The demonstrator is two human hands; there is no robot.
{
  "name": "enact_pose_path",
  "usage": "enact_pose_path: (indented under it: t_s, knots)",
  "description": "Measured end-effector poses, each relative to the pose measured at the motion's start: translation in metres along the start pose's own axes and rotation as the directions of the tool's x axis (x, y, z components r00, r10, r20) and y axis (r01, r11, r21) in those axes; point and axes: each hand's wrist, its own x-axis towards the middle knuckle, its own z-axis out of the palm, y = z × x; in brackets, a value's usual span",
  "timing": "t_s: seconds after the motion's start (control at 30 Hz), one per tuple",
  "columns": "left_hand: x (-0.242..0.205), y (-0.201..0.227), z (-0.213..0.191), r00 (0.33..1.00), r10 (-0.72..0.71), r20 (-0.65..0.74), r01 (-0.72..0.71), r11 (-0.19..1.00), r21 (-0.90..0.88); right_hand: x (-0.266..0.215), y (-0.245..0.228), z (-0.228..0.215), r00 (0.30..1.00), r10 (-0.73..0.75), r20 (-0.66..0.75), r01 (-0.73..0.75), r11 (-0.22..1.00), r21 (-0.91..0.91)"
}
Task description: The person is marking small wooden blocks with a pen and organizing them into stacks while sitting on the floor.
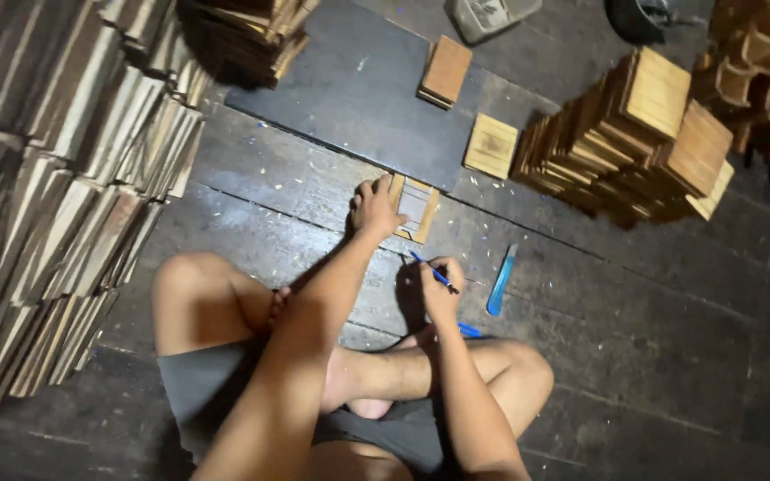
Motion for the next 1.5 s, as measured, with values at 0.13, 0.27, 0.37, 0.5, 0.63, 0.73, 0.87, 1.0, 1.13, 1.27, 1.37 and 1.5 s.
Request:
enact_pose_path:
  t_s: [0.13, 0.27, 0.37, 0.5, 0.63, 0.73, 0.87, 1.0, 1.13, 1.27, 1.37, 1.5]
  knots:
    - [-0.017, 0.02, -0.03, 0.998, -0.04, 0.041, 0.039, 0.999, 0.032, 0.013, -0.009, 0.024, 0.999, 0.012, 0.035, -0.015, 0.996, 0.089]
    - [-0.009, 0.016, -0.024, 0.996, -0.072, 0.055, 0.071, 0.997, 0.016, 0.017, -0.003, 0.039, 1.0, -0.003, 0.003, 0.003, 0.997, 0.076]
    - [-0.002, 0.019, -0.029, 0.996, -0.068, 0.058, 0.067, 0.998, 0.024, 0.027, 0.002, 0.048, 1.0, -0.02, -0.024, 0.02, 0.999, 0.026]
    - [-0.02, 0.028, -0.045, 0.993, -0.055, 0.106, 0.053, 0.998, 0.02, 0.025, 0.013, 0.051, 0.993, -0.099, -0.062, 0.098, 0.995, -0.018]
    - [-0.011, 0.023, -0.038, 0.993, -0.048, 0.109, 0.043, 0.998, 0.046, 0.018, 0.012, 0.057, 0.991, -0.098, -0.09, 0.094, 0.994, -0.047]
    - [-0.013, 0.025, -0.039, 0.991, -0.051, 0.124, 0.048, 0.999, 0.025, 0.015, 0.006, 0.057, 0.993, -0.106, -0.057, 0.103, 0.993, -0.056]
    - [-0.016, 0.026, -0.042, 0.991, -0.048, 0.122, 0.046, 0.999, 0.016, 0.021, 0.013, 0.055, 0.988, -0.149, -0.044, 0.147, 0.988, -0.045]
    - [-0.018, 0.027, -0.04, 0.992, -0.053, 0.112, 0.052, 0.999, 0.011, 0.023, 0.017, 0.054, 0.992, -0.12, -0.047, 0.119, 0.992, -0.037]
    - [-0.02, 0.027, -0.044, 0.994, -0.043, 0.105, 0.043, 0.999, 0.005, 0.023, 0.013, 0.055, 0.99, -0.139, -0.032, 0.138, 0.99, -0.028]
    - [-0.022, 0.027, -0.044, 0.993, -0.042, 0.109, 0.042, 0.999, -0.003, 0.021, 0.008, 0.052, 0.991, -0.136, -0.004, 0.136, 0.991, 0.002]
    - [-0.02, 0.028, -0.045, 0.994, -0.037, 0.104, 0.038, 0.999, -0.001, 0.026, 0.014, 0.054, 0.987, -0.162, -0.023, 0.161, 0.987, -0.008]
    - [-0.014, 0.022, -0.037, 0.994, -0.045, 0.101, 0.046, 0.999, -0.006, 0.031, 0.018, 0.048, 0.978, -0.21, -0.012, 0.21, 0.977, -0.041]
